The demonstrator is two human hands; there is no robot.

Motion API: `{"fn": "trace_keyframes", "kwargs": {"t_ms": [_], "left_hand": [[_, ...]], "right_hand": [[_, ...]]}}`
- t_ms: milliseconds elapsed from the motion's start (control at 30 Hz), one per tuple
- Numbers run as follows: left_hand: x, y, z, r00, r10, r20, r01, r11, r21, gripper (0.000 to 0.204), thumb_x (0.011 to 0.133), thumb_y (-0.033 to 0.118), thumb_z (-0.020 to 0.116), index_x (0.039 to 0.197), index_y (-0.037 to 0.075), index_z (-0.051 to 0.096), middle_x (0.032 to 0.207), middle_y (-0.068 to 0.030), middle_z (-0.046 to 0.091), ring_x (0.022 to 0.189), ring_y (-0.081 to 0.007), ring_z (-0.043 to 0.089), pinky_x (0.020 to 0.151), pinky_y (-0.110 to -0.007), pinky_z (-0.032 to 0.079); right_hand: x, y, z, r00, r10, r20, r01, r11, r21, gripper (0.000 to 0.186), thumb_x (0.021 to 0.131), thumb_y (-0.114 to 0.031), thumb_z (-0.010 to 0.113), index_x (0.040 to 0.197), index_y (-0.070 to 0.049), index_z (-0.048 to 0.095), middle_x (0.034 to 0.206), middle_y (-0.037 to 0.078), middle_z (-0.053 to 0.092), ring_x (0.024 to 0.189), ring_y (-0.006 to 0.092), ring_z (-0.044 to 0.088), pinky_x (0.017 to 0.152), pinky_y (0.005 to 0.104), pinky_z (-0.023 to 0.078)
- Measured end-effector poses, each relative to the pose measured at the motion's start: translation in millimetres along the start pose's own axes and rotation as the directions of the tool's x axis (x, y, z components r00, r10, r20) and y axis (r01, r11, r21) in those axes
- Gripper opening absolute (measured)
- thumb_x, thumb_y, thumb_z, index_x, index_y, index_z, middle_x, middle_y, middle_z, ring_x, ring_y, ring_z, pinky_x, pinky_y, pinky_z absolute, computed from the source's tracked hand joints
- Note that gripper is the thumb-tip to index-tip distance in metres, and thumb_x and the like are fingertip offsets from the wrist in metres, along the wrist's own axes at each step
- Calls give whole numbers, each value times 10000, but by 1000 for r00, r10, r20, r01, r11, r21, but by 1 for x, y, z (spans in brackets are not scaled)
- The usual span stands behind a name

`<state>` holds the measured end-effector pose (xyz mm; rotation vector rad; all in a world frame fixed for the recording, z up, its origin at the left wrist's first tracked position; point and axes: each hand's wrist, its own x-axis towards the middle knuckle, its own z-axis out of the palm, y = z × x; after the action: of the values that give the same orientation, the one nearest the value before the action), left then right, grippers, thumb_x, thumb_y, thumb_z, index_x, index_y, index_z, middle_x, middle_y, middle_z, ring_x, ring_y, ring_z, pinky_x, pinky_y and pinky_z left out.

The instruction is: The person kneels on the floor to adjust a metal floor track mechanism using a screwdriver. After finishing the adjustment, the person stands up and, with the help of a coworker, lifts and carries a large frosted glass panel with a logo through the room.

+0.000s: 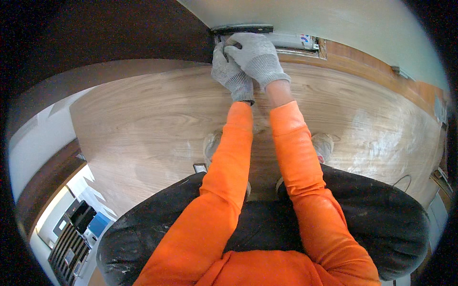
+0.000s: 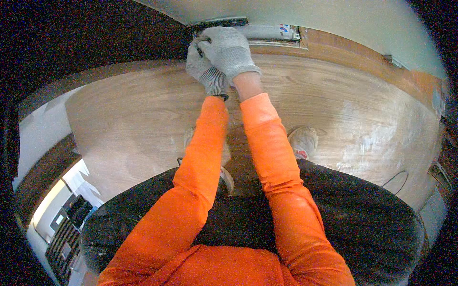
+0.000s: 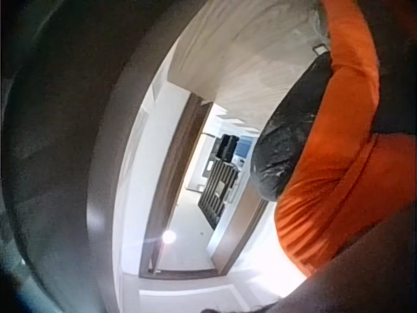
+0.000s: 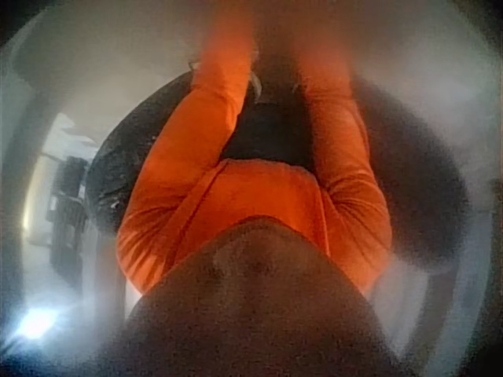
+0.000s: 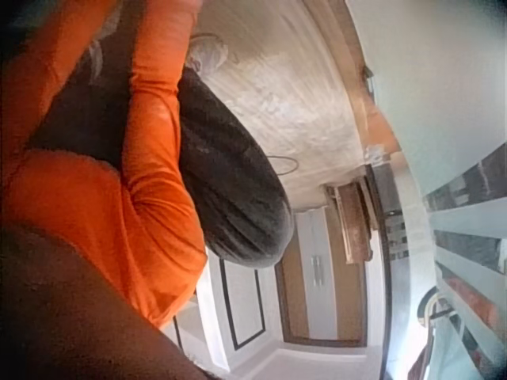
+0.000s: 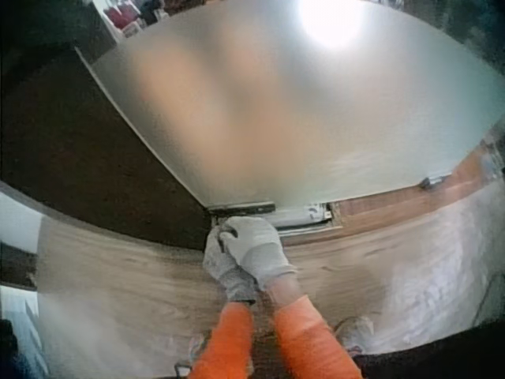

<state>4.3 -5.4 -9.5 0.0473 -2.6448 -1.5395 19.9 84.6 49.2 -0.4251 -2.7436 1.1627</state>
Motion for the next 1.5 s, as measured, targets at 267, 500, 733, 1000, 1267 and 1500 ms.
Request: {"fn": "trace_keyframes", "kwargs": {"t_ms": [267, 500, 733, 1000, 1267, 1500], "left_hand": [[9, 17, -3, 997, 13, -81, -15, 1000, -18, 297, 915, 82, 591, 1163, -54, 685, 1158, -206, 718, 1064, -332, 690, 911, -396, 531], [11, 21, -2, 993, 23, -118, -30, 998, -60, 288, 919, 102, 593, 1129, -73, 682, 1082, -230, 724, 980, -345, 701, 884, -403, 527], [14, 14, -1, 994, 12, -106, -14, 1000, -18, 299, 916, 125, 595, 1121, -75, 681, 1093, -230, 722, 982, -355, 698, 888, -406, 526], [19, 16, -2, 998, 3, -65, 1, 998, 67, 272, 908, 176, 616, 1080, -16, 703, 1066, -186, 735, 948, -335, 710, 841, -413, 538], [28, 7, 2, 999, 27, -27, -18, 959, 284, 333, 942, 359, 634, 1011, 40, 697, 949, -174, 734, 879, -366, 707, 741, -471, 542], [33, 4, 6, 998, -24, -61, 43, 941, 336, 436, 972, 456, 587, 933, 30, 675, 919, -202, 721, 842, -377, 705, 697, -483, 535]], "right_hand": [[3, 33, 14, 995, 0, -104, 10, 995, 96, 249, 891, -262, 625, 1040, -107, 752, 1041, 149, 737, 1015, 354, 677, 943, 450, 510], [14, 39, 29, 987, -77, -144, 82, 996, 24, 226, 901, -260, 622, 1025, -121, 751, 1026, 138, 737, 1005, 341, 678, 934, 461, 511], [15, 35, 42, 976, -76, -202, 79, 997, 9, 214, 903, -253, 621, 1038, -135, 738, 1005, 128, 727, 985, 328, 676, 907, 460, 519], [15, 25, 40, 963, 30, -268, -22, 999, 33, 222, 917, -238, 617, 1042, -112, 750, 1028, 128, 738, 993, 336, 686, 913, 432, 526], [23, 7, 31, 958, 45, -283, -15, 994, 106, 246, 899, -267, 652, 1045, -101, 758, 1020, 140, 742, 975, 321, 704, 891, 413, 539], [18, -2, 15, 970, 62, -234, -34, 992, 119, 312, 896, -376, 644, 1053, -126, 744, 977, 153, 738, 930, 364, 700, 864, 476, 536]]}}
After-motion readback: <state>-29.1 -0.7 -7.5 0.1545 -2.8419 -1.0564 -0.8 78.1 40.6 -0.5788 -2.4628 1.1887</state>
